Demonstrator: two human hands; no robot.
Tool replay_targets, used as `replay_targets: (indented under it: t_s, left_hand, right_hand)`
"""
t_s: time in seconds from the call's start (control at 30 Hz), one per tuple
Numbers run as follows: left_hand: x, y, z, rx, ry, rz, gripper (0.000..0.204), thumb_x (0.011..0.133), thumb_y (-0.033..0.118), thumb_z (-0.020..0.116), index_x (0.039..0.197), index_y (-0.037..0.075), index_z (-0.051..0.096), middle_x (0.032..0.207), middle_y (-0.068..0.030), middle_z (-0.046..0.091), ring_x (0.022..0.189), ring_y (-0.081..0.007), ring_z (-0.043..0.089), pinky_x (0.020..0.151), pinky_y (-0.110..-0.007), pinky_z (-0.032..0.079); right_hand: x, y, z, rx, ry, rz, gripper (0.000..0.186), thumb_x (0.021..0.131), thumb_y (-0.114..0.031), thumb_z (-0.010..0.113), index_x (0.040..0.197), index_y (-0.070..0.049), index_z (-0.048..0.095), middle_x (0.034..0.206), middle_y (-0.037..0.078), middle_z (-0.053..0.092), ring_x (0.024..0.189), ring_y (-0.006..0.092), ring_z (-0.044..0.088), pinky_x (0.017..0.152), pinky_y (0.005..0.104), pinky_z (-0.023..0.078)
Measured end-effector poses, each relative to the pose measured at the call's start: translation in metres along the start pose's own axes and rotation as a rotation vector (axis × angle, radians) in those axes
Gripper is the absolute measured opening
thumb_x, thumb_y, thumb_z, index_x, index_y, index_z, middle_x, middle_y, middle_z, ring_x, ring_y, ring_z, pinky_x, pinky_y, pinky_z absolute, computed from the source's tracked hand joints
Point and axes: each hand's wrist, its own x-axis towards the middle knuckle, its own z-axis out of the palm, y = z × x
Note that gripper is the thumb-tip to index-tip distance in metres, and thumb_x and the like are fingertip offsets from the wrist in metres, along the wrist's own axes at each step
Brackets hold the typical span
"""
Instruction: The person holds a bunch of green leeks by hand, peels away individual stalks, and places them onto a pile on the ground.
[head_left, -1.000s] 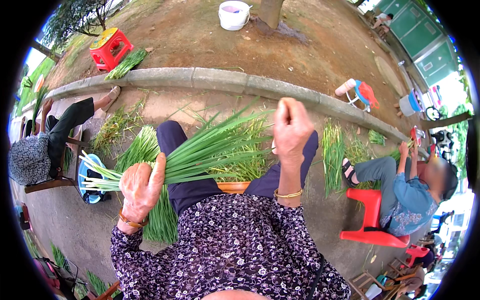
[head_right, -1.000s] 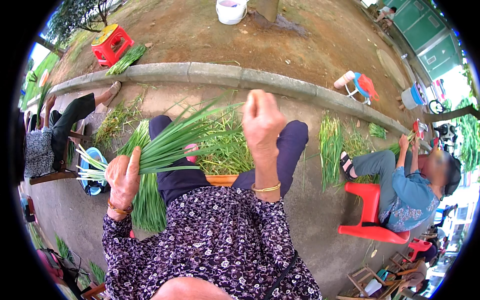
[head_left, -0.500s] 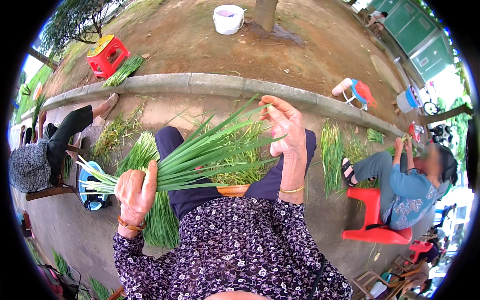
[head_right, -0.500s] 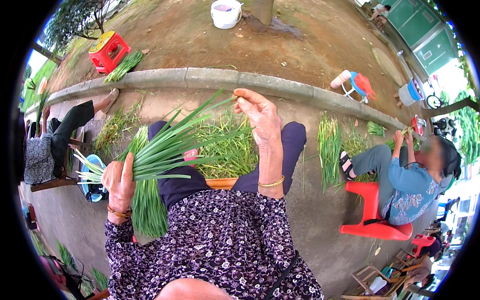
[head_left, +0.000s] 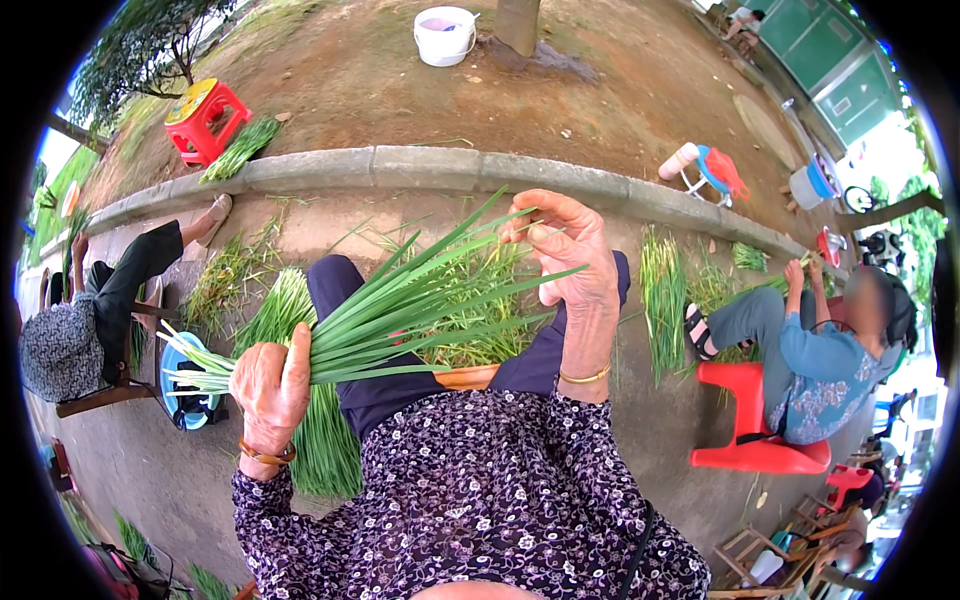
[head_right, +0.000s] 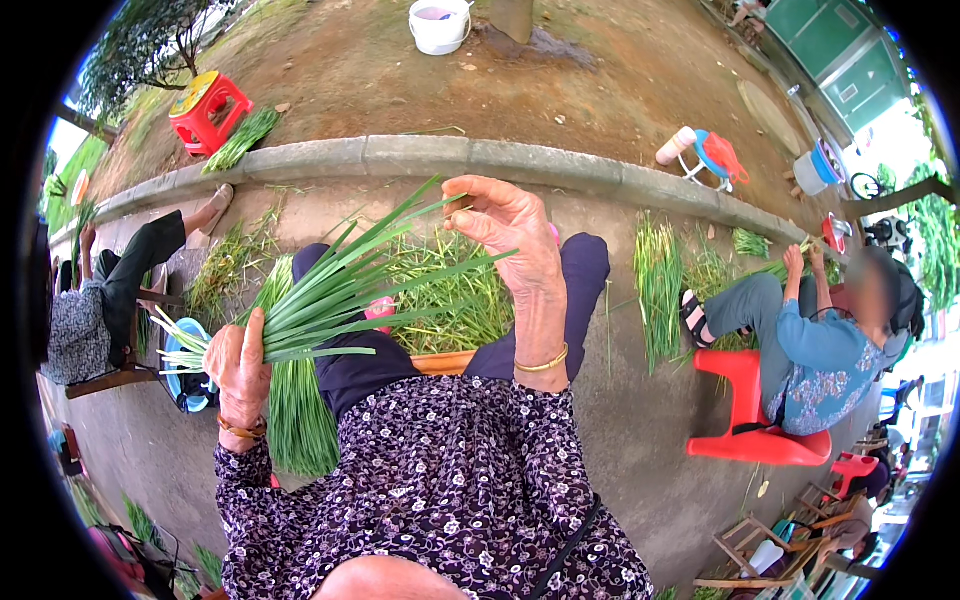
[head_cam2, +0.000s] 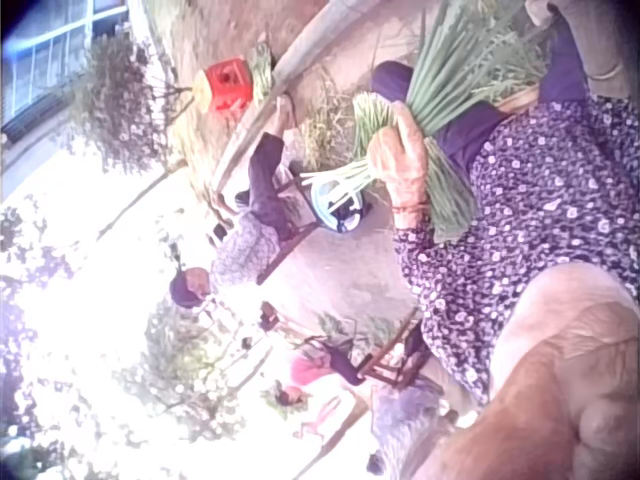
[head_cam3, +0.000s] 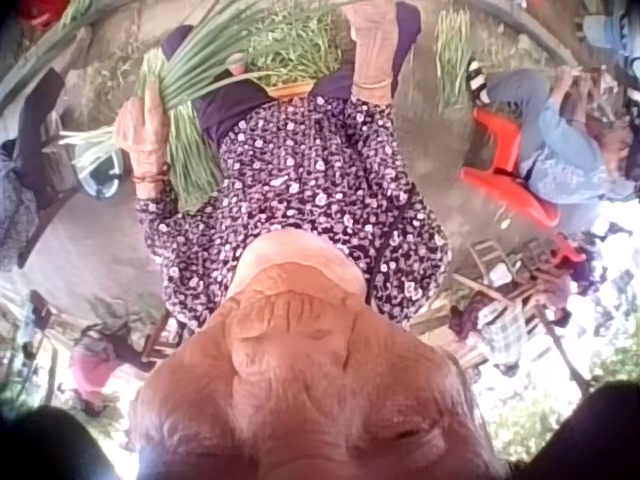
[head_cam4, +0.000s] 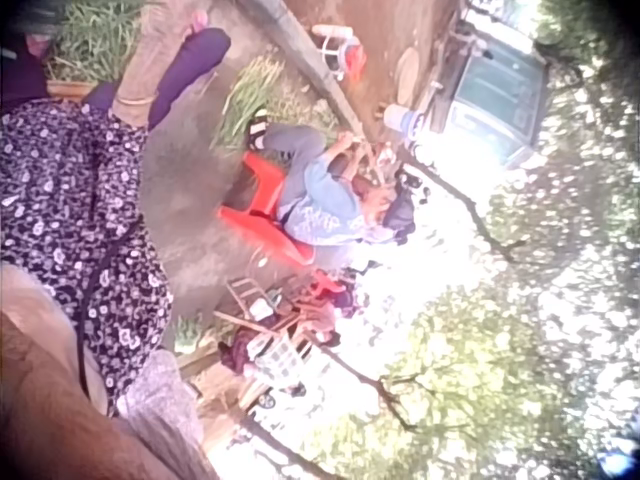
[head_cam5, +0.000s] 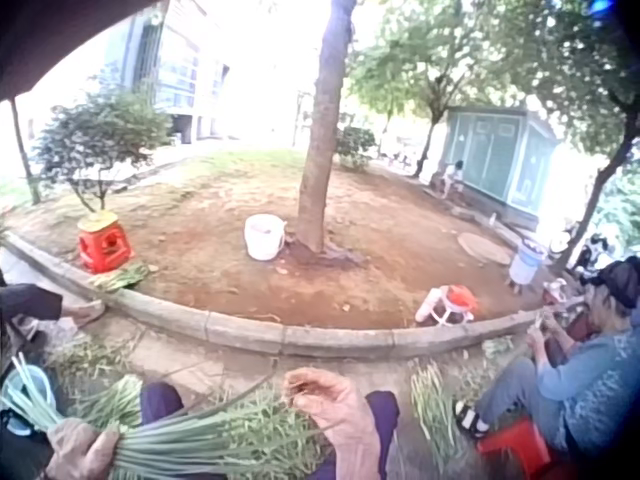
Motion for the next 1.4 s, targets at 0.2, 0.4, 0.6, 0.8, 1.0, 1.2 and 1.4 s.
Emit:
replay_targets:
  t_s: [0.2, 0.4, 0.6, 0.8, 1.0, 1.2, 1.4]
  left_hand:
    - [0.002, 0.001, 0.001, -0.022, 0.007, 0.007, 0.053, 0.058, -0.005, 0.055, 0.110, 0.003, 0.048, 0.057, -0.0057, 0.034, 0.048, -0.0213, 0.040, 0.042, -0.033, 0.032]
    - [0.001, 0.001, 0.000, 0.012, -0.007, 0.003, 0.052, 0.055, -0.005, 0.053, 0.106, 0.005, 0.051, 0.060, -0.0033, 0.038, 0.049, -0.0180, 0.043, 0.043, -0.030, 0.035]
    - [0.002, 0.001, 0.000, 0.014, -0.015, 0.009, 0.051, 0.057, -0.004, 0.054, 0.107, 0.005, 0.051, 0.060, -0.0033, 0.037, 0.049, -0.0181, 0.042, 0.043, -0.031, 0.035]
    - [0.005, 0.003, 0.000, -0.017, -0.034, 0.017, 0.048, 0.058, -0.002, 0.054, 0.105, 0.004, 0.052, 0.059, -0.0033, 0.037, 0.049, -0.0178, 0.042, 0.043, -0.031, 0.035]
    - [0.003, 0.002, -0.001, 0.035, -0.008, -0.048, 0.049, 0.057, -0.004, 0.056, 0.105, 0.003, 0.053, 0.057, -0.0037, 0.035, 0.047, -0.0180, 0.041, 0.042, -0.031, 0.033]
    - [0.004, 0.000, 0.001, 0.040, 0.003, -0.055, 0.050, 0.058, -0.005, 0.055, 0.106, 0.004, 0.052, 0.057, -0.0036, 0.035, 0.047, -0.0188, 0.040, 0.041, -0.032, 0.033]
    - [0.005, 0.001, 0.000, 0.018, 0.023, -0.050, 0.051, 0.057, -0.005, 0.055, 0.107, 0.004, 0.051, 0.058, -0.0036, 0.036, 0.047, -0.0190, 0.040, 0.042, -0.031, 0.034]
  right_hand:
    - [-0.002, -0.003, 0.001, -0.026, 0.043, 0.011, 0.022, 0.071, 0.001, 0.062, 0.093, 0.003, 0.059, 0.086, 0.010, 0.060, 0.071, 0.0139, 0.057, 0.064, 0.0255, 0.048]
    - [-0.003, -0.005, 0.007, -0.214, 0.150, -0.034, 0.015, 0.073, -0.002, 0.062, 0.087, 0.003, 0.062, 0.080, 0.009, 0.061, 0.062, 0.0120, 0.055, 0.057, 0.0229, 0.046]
    - [-0.002, -0.006, 0.016, -0.719, 0.184, -0.237, 0.011, 0.075, -0.002, 0.059, 0.084, 0.002, 0.062, 0.074, 0.005, 0.059, 0.058, 0.0100, 0.051, 0.050, 0.0227, 0.042]
    - [0.006, 0.005, 0.014, -1.417, 0.151, -0.682, 0.006, 0.077, -0.003, 0.054, 0.077, 0.002, 0.056, 0.070, 0.008, 0.055, 0.060, 0.0117, 0.052, 0.052, 0.0224, 0.040]
    - [0.008, 0.006, -0.011, -1.023, 0.613, -0.359, 0.013, 0.082, -0.009, 0.050, 0.076, 0.001, 0.055, 0.070, 0.004, 0.054, 0.061, 0.0077, 0.049, 0.054, 0.0206, 0.039]
    - [0.000, 0.011, -0.003, -0.514, 0.274, -0.081, 0.018, 0.075, -0.004, 0.060, 0.092, -0.001, 0.060, 0.075, 0.000, 0.058, 0.063, 0.0055, 0.050, 0.058, 0.0189, 0.042]
    - [0.002, 0.002, 0.011, -0.162, 0.131, 0.097, 0.023, 0.071, -0.002, 0.063, 0.094, 0.002, 0.059, 0.079, 0.004, 0.058, 0.065, 0.0093, 0.053, 0.059, 0.0219, 0.046]
